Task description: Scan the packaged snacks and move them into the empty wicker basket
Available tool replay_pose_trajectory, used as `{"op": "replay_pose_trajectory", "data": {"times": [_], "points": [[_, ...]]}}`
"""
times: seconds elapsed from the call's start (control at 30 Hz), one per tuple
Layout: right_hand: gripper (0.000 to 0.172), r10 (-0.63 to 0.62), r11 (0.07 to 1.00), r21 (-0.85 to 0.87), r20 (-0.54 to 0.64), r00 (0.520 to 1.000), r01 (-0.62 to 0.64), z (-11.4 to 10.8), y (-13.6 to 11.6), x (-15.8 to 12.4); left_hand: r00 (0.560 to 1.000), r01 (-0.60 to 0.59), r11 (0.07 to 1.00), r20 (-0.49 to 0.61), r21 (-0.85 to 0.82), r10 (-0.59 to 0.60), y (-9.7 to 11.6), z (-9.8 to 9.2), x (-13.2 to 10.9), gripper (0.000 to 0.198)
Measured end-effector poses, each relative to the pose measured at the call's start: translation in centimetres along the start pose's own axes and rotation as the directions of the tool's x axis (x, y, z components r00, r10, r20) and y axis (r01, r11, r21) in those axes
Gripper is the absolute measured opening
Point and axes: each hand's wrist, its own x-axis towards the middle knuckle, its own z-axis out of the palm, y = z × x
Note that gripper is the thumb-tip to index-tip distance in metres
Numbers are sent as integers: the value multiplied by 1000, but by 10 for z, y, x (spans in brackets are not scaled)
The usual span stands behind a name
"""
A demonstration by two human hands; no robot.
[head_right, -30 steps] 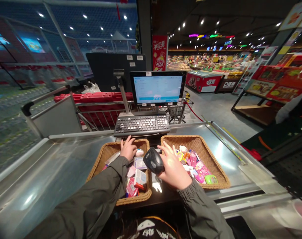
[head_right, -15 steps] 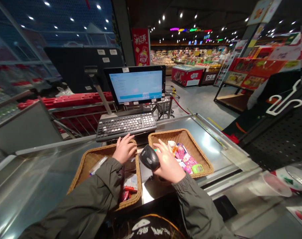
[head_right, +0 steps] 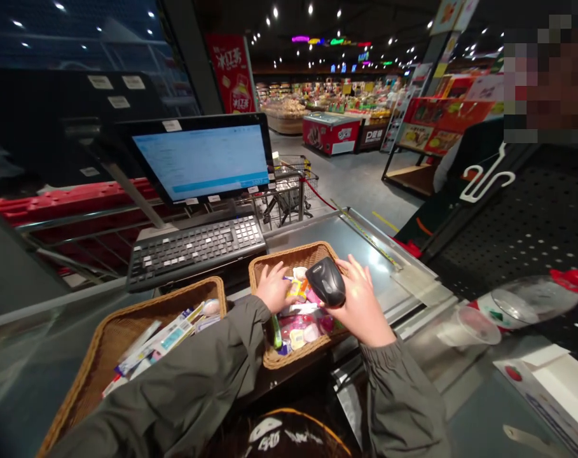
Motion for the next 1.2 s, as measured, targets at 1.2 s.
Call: {"op": "replay_pose_trajectory", "data": {"times": [1.2], "points": [[46,18,998,57,20,1000,-19,-4,44,16,985,29,1000,-167,-7,-30,-1,-8,53,23]]}}
